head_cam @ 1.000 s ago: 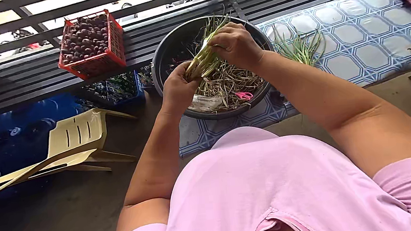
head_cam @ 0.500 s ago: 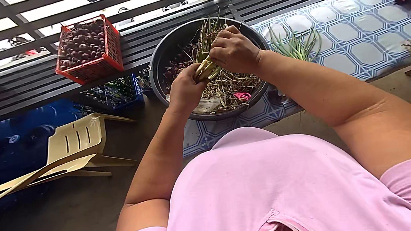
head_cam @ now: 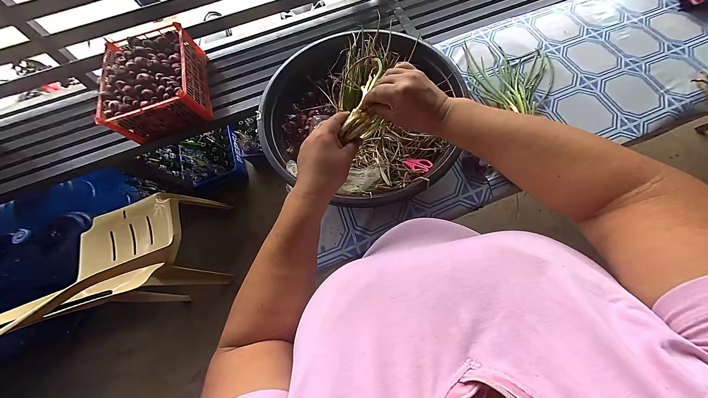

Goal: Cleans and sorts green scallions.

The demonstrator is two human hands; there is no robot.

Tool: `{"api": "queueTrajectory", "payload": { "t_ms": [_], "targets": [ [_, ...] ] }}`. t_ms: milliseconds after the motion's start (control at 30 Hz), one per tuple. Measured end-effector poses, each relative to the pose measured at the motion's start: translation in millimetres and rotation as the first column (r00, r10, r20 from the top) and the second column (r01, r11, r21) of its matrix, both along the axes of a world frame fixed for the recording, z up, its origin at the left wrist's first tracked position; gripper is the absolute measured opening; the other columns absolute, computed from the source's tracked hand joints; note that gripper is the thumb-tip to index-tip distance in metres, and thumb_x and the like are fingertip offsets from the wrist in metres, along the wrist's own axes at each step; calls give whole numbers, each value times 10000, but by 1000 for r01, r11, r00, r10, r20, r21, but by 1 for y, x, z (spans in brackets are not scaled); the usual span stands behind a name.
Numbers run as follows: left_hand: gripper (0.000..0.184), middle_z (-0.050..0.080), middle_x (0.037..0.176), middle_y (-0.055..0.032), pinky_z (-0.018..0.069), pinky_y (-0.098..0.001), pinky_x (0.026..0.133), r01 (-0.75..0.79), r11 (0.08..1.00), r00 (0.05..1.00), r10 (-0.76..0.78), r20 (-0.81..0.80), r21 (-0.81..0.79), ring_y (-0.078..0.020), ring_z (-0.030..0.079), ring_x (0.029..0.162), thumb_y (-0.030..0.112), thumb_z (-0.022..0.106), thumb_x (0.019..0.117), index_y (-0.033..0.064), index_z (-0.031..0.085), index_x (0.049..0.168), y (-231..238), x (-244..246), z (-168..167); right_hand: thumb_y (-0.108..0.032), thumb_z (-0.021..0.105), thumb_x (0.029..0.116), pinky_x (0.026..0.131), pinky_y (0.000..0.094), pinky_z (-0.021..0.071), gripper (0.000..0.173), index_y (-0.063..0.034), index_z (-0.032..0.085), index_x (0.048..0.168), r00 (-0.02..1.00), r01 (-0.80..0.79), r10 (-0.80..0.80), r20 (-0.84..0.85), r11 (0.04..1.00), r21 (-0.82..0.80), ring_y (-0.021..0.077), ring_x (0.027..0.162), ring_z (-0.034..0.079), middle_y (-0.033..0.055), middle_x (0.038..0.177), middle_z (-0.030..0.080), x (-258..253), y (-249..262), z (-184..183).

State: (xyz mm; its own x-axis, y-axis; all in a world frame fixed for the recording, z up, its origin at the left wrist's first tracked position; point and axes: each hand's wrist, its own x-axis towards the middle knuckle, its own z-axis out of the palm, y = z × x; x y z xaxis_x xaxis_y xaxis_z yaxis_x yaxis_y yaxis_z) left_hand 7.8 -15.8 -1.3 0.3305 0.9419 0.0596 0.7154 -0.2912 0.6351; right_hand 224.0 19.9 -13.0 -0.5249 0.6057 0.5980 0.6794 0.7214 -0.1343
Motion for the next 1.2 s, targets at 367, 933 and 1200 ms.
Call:
{"api": "queueTrajectory", "payload": {
  "t_ms": [367, 933, 1200],
  "targets": [
    [482, 672, 1281, -170, 469, -552, 1047, 10, 997, 1000, -12, 17, 70, -319, 633, 1214, 185, 693, 969, 81, 586, 1427, 2, 0, -2, -187, 660, 986, 1024, 569, 474, 258, -63, 764, 1186, 990, 101, -129, -48, 919, -382, 331, 1136, 691, 141, 1152, 758, -7, -13, 11],
    [483, 670, 1270, -193, 506, -585, 989, 186, 972, 976, -166, -139, 147, -374, 653, 1170, 128, 712, 950, 124, 604, 1421, 13, -11, -7, -178, 704, 961, 917, 414, 510, 137, -110, 782, 1050, 987, 119, -163, 10, 675, -728, 167, 964, 654, 65, 1059, 720, -1, -3, 48],
    [440, 679, 1190, -230, 519, -671, 898, 170, 971, 962, -127, -240, 169, -436, 666, 1092, 139, 722, 962, 97, 615, 1387, 3, 2, -14, -176, 597, 985, 1002, 545, 462, 217, -49, 745, 1079, 926, 297, -121, 358, 817, -494, 330, 1168, 634, 151, 1128, 718, -13, -7, 42]
  ]
}}
